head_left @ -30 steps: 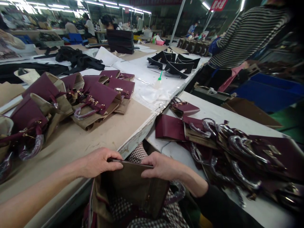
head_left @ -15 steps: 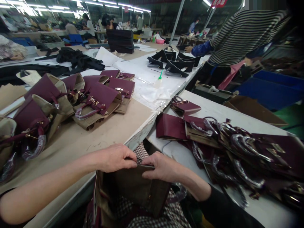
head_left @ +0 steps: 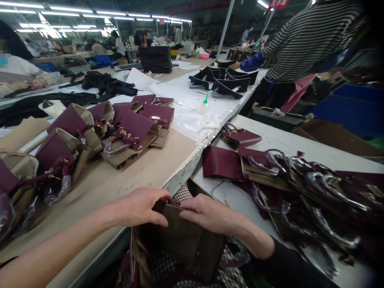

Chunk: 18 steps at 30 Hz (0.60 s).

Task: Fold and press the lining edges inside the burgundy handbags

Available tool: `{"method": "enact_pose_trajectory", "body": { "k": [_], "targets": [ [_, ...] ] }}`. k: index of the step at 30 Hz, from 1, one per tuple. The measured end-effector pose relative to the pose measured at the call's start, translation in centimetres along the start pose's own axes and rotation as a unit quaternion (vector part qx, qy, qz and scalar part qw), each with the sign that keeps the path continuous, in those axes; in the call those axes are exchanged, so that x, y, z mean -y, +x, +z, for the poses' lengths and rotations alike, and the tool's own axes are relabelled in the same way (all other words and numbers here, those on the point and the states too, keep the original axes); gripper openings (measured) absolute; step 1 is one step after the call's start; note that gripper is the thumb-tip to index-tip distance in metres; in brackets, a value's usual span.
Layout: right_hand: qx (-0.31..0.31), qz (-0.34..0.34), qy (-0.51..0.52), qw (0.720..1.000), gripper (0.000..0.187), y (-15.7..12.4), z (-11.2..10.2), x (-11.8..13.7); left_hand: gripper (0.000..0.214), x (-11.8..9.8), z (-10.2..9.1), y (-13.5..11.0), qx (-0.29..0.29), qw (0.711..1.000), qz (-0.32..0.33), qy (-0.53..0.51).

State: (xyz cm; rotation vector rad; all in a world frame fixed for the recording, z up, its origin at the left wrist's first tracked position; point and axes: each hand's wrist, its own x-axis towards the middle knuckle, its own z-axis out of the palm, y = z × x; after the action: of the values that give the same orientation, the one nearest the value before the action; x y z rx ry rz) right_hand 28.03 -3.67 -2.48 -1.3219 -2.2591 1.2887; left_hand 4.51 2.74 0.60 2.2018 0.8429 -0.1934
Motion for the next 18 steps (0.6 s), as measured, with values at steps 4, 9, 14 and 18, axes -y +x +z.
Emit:
{"method": "enact_pose_trajectory", "body": {
  "k": [4,9,14,18],
  "targets": [
    [-0.026,0.036,-0.02,0.999,0.016,0.1,0.4,-0.7,0.041,2.1,-0.8,-1.4,-0.003,0.997,-0.065,-0.048],
    [-0.026,0.031,-0.003,0.999,0.026,1.7,0.6,0.4,0.016,3.5,0.3,-1.5,-0.029,0.99,-0.07,-0.119],
    [-0.046,0.0,0.041,0.998,0.021,4.3,1.4,1.8,0.023,3.8,0.5,-1.8,-0.03,0.989,-0.064,-0.133],
    [-0.062,-0.008,0.063,0.996,0.019,5.3,2.3,1.7,0.024,4.0,0.5,-2.5,-0.022,0.984,-0.054,-0.167]
  ]
}}
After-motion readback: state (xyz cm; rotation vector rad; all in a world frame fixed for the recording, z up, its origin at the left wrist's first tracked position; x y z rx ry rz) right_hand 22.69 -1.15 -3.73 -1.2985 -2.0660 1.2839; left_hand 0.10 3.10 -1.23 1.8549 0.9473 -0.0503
